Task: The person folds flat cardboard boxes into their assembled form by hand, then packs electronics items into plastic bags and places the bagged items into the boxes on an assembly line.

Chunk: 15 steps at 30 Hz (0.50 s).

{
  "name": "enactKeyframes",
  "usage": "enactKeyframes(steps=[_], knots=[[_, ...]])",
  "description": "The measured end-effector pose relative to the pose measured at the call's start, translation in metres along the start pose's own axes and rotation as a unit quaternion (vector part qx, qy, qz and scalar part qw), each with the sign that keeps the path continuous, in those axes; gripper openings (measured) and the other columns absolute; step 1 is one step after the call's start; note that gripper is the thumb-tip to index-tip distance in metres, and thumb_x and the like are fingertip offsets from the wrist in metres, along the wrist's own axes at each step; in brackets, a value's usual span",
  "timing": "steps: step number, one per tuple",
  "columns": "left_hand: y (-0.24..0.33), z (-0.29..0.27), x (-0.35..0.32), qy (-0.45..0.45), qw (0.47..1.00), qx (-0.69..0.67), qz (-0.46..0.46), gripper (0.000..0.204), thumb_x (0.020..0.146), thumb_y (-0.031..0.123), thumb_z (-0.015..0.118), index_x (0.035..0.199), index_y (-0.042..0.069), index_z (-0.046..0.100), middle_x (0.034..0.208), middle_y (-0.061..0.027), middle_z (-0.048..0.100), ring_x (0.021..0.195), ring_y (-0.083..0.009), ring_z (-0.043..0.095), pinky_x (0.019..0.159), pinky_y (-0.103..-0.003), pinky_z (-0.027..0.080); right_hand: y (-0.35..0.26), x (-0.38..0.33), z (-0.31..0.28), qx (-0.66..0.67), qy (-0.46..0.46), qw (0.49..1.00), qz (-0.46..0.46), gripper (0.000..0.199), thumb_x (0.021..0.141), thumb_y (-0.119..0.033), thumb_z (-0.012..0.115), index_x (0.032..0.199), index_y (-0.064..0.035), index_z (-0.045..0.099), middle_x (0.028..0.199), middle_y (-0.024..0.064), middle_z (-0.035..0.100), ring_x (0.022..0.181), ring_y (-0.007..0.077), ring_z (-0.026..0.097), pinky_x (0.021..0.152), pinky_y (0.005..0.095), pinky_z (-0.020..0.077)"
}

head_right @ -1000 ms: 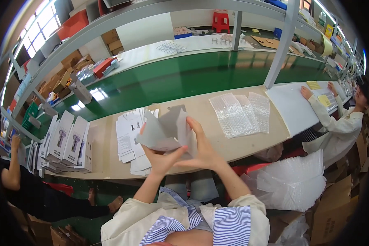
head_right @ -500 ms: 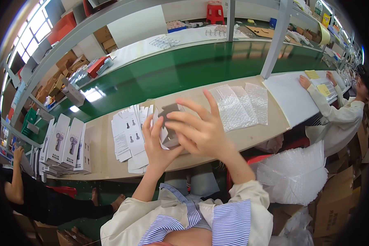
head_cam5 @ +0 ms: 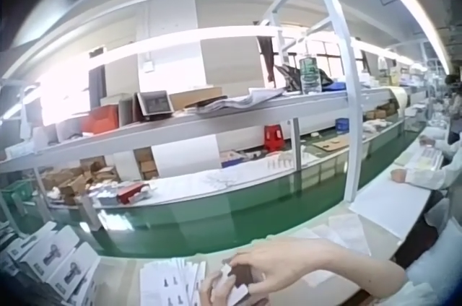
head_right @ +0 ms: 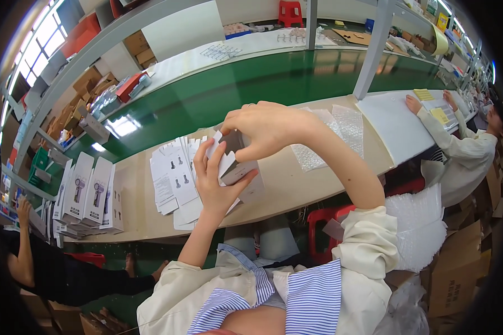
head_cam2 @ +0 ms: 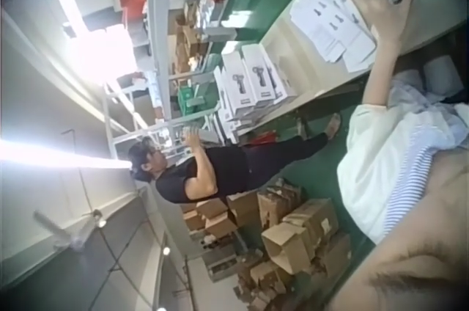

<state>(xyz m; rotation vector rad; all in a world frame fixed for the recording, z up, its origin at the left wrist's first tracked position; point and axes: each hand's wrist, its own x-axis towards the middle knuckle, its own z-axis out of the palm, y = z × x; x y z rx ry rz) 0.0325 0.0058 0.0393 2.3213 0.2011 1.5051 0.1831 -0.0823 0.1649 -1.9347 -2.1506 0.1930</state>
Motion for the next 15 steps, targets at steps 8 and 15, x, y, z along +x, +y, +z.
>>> enactKeyframes(steps=[8,15], knots=[[-0.009,0.0,0.003,-0.009,1.0,0.005,-0.017,0.063,0.054,0.02,0.087,0.109,0.008,0.057,0.117,-0.0122,0.051,0.104,-0.0309,0.054,0.083,-0.039,0.048,0.007,-0.004,0.017,0.23,0.127,0.964,0.039,0.045,0.074,-0.024,0.068,0.112,-0.0027,0.055,0.115,0.0121,0.056,0.105,0.027,0.054,0.089,0.0357,0.0428],[-0.003,0.0,0.004,-0.018,1.0,-0.015,-0.012,0.063,0.054,0.02,0.087,0.108,0.008,0.057,0.116,-0.0134,0.051,0.101,-0.0316,0.054,0.082,-0.041,0.047,0.026,-0.005,0.02,0.173,0.166,0.963,-0.126,0.04,0.072,-0.022,0.075,0.104,-0.0058,0.057,0.113,0.0089,0.057,0.1,0.0225,0.054,0.085,0.0361,0.0444]])
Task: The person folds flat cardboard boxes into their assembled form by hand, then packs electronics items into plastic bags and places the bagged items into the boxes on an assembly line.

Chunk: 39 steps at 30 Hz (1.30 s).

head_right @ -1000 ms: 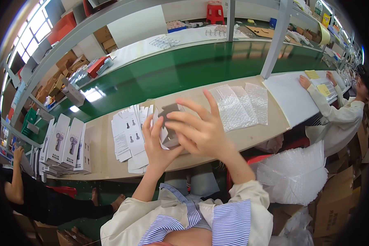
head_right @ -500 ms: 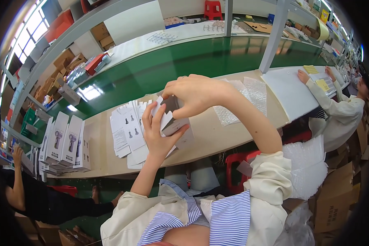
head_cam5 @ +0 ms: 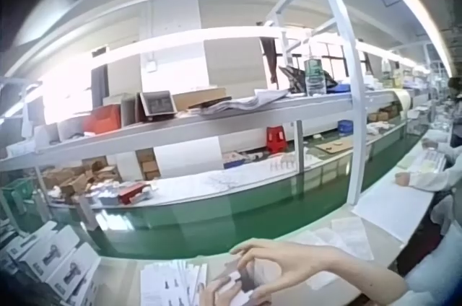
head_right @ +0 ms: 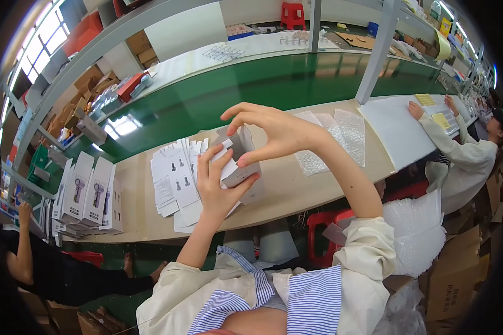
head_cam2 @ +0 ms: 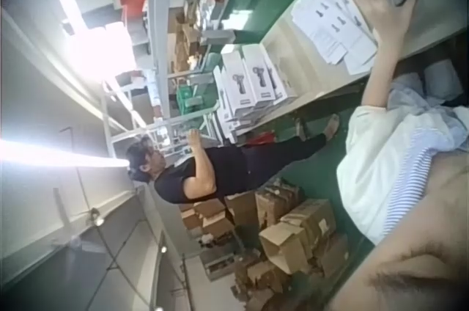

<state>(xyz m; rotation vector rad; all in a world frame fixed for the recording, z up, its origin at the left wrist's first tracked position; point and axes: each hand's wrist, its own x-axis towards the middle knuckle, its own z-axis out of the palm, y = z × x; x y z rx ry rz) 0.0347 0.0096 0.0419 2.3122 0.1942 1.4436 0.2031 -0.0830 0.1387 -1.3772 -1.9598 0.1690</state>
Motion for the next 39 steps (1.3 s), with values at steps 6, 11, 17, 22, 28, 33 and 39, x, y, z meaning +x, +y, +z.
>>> enactKeyframes(steps=[6,11,17,22,28,33,39], knots=[[0.005,0.007,-0.003,0.083,0.994,-0.056,-0.04,0.066,0.057,0.022,0.086,0.113,0.005,0.054,0.121,-0.0141,0.05,0.104,-0.0329,0.054,0.091,-0.047,0.041,-0.004,0.014,0.006,-0.017,-0.034,0.996,0.075,0.037,0.072,-0.019,0.075,0.104,-0.0082,0.06,0.1,0.0061,0.062,0.097,0.0197,0.057,0.083,0.0341,0.0449],[0.001,-0.007,0.005,0.009,0.999,-0.008,-0.035,0.067,0.062,0.025,0.083,0.118,0.005,0.052,0.122,-0.0125,0.051,0.107,-0.0316,0.054,0.099,-0.053,0.032,-0.004,0.013,0.009,-0.009,-0.046,0.994,0.095,0.038,0.073,-0.017,0.073,0.108,-0.0096,0.061,0.085,0.0041,0.064,0.085,0.018,0.061,0.075,0.0328,0.0475],[-0.005,-0.008,0.007,-0.049,0.998,-0.017,-0.031,0.054,0.07,0.026,0.074,0.117,0.005,0.056,0.117,-0.0096,0.056,0.11,-0.0298,0.054,0.102,-0.056,0.026,-0.008,0.011,0.008,0.018,-0.042,0.992,0.119,0.037,0.073,-0.015,0.072,0.108,-0.0098,0.062,0.083,0.0044,0.064,0.075,0.0172,0.062,0.068,0.0329,0.0485],[-0.007,-0.008,0.006,-0.036,0.997,-0.04,-0.046,0.043,0.071,0.023,0.072,0.109,0.005,0.061,0.117,-0.0098,0.057,0.11,-0.03,0.053,0.101,-0.055,0.026,-0.015,0.015,0.008,-0.038,-0.065,0.989,0.129,0.033,0.072,-0.011,0.072,0.104,-0.0086,0.063,0.086,0.0059,0.064,0.08,0.0172,0.062,0.071,0.0321,0.0486],[-0.009,-0.028,0.024,-0.068,0.997,-0.031,0.016,0.038,0.068,0.023,0.073,0.101,0.005,0.063,0.115,-0.0096,0.056,0.112,-0.0302,0.051,0.099,-0.053,0.031,-0.002,-0.021,0.042,-0.008,0.19,0.982,-0.014,0.026,0.072,-0.01,0.073,0.096,-0.0066,0.064,0.096,0.0082,0.063,0.085,0.0206,0.061,0.074,0.0329,0.0495],[-0.013,-0.043,0.058,-0.2,0.968,-0.022,0.148,0.037,0.068,0.024,0.074,0.099,0.008,0.06,0.123,-0.0126,0.049,0.115,-0.0336,0.047,0.097,-0.049,0.034,-0.01,-0.026,0.034,0.026,0.134,0.99,-0.022,0.018,0.074,-0.011,0.072,0.088,-0.0051,0.062,0.1,0.0081,0.058,0.087,0.021,0.059,0.077,0.0321,0.0485],[-0.024,-0.026,0.041,-0.268,0.939,-0.214,0.037,0.039,0.069,0.02,0.074,0.101,0.007,0.056,0.131,-0.0178,0.04,0.117,-0.0368,0.045,0.095,-0.046,0.039,-0.005,-0.014,0.015,0.048,0.056,0.997,-0.019,0.021,0.071,-0.01,0.076,0.084,-0.0054,0.061,0.101,0.0095,0.06,0.088,0.021,0.06,0.075,0.0306,0.0501]])
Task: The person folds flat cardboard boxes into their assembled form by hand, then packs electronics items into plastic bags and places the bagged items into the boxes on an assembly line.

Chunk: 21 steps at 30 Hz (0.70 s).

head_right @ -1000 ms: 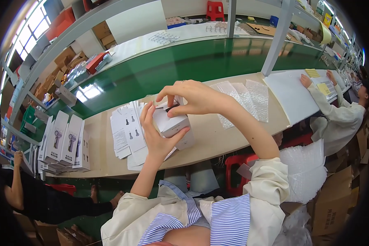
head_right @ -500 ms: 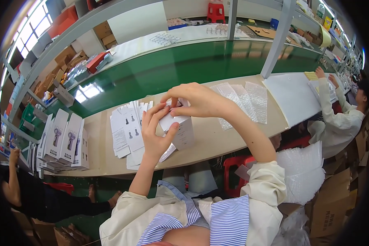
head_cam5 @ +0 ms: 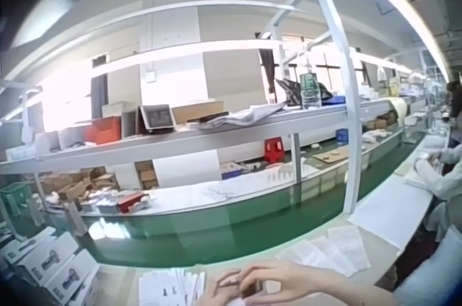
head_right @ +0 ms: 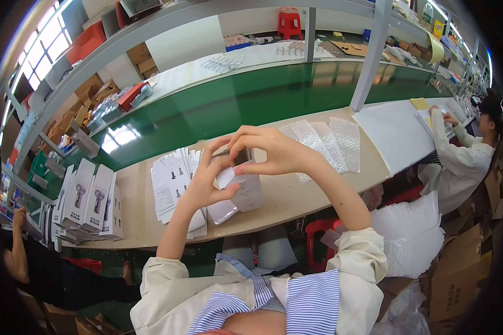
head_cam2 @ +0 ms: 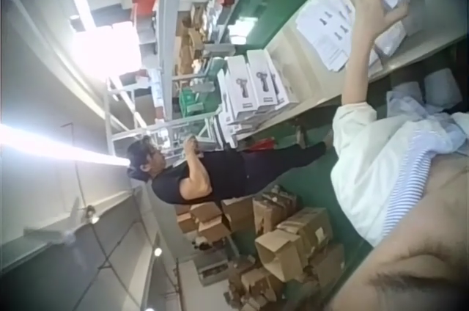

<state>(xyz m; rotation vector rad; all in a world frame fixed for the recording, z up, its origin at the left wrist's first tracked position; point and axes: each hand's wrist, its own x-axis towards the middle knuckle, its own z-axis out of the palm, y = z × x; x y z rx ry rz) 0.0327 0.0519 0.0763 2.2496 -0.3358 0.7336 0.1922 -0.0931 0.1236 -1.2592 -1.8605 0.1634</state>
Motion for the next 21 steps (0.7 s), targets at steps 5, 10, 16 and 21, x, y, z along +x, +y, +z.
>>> enactKeyframes(steps=[5,10,16,21], knots=[[0.005,-0.001,0.003,-0.004,1.0,0.016,0.009,0.037,0.069,0.014,0.073,0.098,0.005,0.053,0.134,-0.0192,0.035,0.125,-0.0371,0.038,0.097,-0.044,0.041,0.008,-0.002,0.006,0.046,0.052,0.996,-0.051,0.02,0.071,-0.009,0.075,0.075,-0.0062,0.056,0.102,0.0094,0.061,0.087,0.0189,0.06,0.071,0.0293,0.0487],[0.005,-0.007,-0.002,0.039,0.995,-0.09,-0.007,0.044,0.066,0.01,0.077,0.098,0.008,0.047,0.137,-0.0197,0.032,0.131,-0.0379,0.032,0.102,-0.048,0.035,0.008,-0.01,-0.001,0.005,-0.001,1.0,-0.031,0.021,0.072,-0.009,0.074,0.072,-0.0071,0.053,0.103,0.0095,0.06,0.085,0.0172,0.06,0.069,0.0298,0.0474],[-0.011,0.01,-0.011,0.161,0.976,-0.134,0.055,0.05,0.062,0.008,0.082,0.098,0.009,0.047,0.137,-0.0217,0.033,0.13,-0.0357,0.034,0.104,-0.048,0.03,-0.009,-0.001,0.016,0.09,0.075,0.989,0.095,0.019,0.072,-0.013,0.075,0.076,-0.0049,0.057,0.092,0.0093,0.062,0.079,0.0173,0.06,0.067,0.03,0.0478],[-0.018,0.022,-0.015,0.187,0.972,-0.094,0.105,0.054,0.062,0.008,0.078,0.106,0.009,0.046,0.14,-0.0222,0.03,0.133,-0.0381,0.029,0.107,-0.055,0.022,-0.016,0.022,0.006,0.016,-0.055,0.991,0.125,0.017,0.073,-0.014,0.072,0.08,-0.0025,0.061,0.083,0.0085,0.063,0.076,0.0177,0.061,0.066,0.0292,0.0477]])
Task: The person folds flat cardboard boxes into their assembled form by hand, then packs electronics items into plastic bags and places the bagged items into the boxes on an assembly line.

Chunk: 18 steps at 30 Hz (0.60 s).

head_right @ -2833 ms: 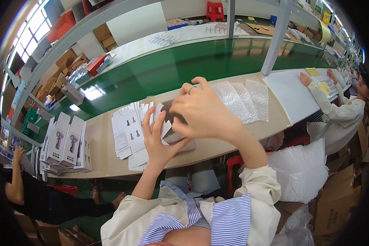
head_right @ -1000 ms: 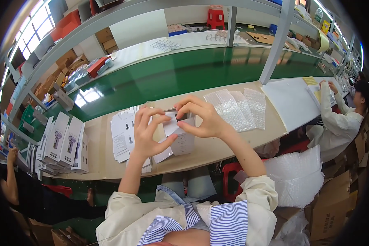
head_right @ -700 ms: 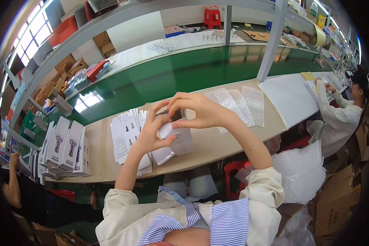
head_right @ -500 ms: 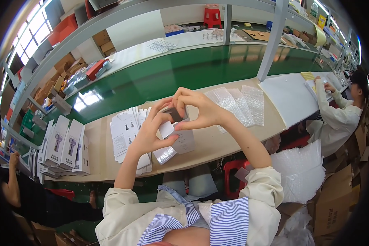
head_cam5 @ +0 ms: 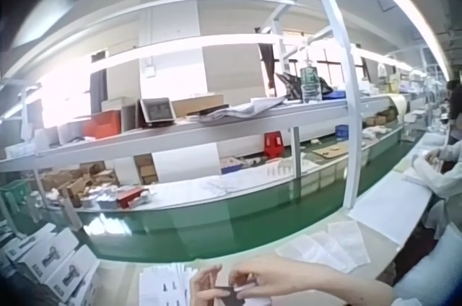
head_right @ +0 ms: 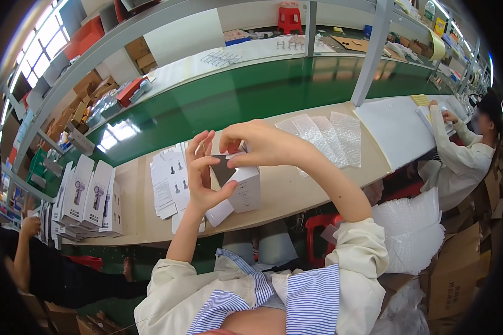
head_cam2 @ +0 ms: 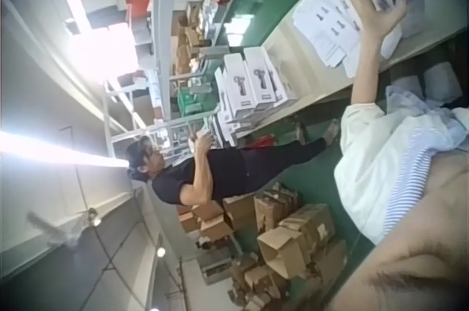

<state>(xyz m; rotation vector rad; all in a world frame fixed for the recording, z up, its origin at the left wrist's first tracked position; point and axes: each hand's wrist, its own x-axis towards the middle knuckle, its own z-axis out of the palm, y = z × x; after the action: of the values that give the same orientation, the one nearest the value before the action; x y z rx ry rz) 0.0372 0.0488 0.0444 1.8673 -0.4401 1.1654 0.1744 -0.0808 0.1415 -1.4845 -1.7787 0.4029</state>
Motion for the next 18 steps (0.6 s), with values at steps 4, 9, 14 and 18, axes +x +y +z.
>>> enactKeyframes(steps=[4,9,14,18], knots=[[0.003,0.006,-0.008,0.048,0.998,0.04,0.009,0.056,0.062,0.009,0.077,0.11,0.005,0.048,0.134,-0.0242,0.039,0.129,-0.0396,0.035,0.107,-0.051,0.025,-0.01,0.009,0.002,-0.047,-0.098,0.99,0.088,0.013,0.076,-0.011,0.069,0.082,-0.002,0.062,0.078,0.0077,0.062,0.074,0.0183,0.061,0.066,0.0298,0.0474],[0.007,0.004,-0.011,0.069,0.996,0.062,-0.002,0.052,0.061,0.009,0.075,0.107,0.003,0.051,0.124,-0.0239,0.05,0.117,-0.0385,0.049,0.102,-0.049,0.034,-0.017,0.004,0.007,-0.166,-0.098,0.981,0.022,0.01,0.076,-0.008,0.066,0.081,-0.0009,0.061,0.071,0.0071,0.061,0.072,0.0181,0.06,0.066,0.0312,0.0473],[0.011,0.002,-0.02,0.07,0.993,0.092,-0.022,0.047,0.065,0.012,0.068,0.107,0.001,0.05,0.122,-0.0245,0.051,0.113,-0.0352,0.051,0.1,-0.045,0.036,-0.004,0.009,-0.002,-0.089,-0.167,0.982,0.011,0.009,0.076,-0.004,0.063,0.084,-0.0005,0.059,0.081,0.009,0.061,0.075,0.021,0.058,0.069,0.0333,0.048],[0.013,0.005,-0.017,0.057,0.991,0.116,-0.036,0.042,0.065,0.011,0.068,0.103,0.0,0.052,0.118,-0.024,0.054,0.112,-0.0357,0.053,0.098,-0.045,0.039,0.006,0.002,-0.007,0.083,-0.153,0.985,0.007,0.018,0.076,-0.002,0.063,0.092,-0.0005,0.056,0.094,0.0092,0.059,0.084,0.0215,0.058,0.074,0.0338,0.0476]])
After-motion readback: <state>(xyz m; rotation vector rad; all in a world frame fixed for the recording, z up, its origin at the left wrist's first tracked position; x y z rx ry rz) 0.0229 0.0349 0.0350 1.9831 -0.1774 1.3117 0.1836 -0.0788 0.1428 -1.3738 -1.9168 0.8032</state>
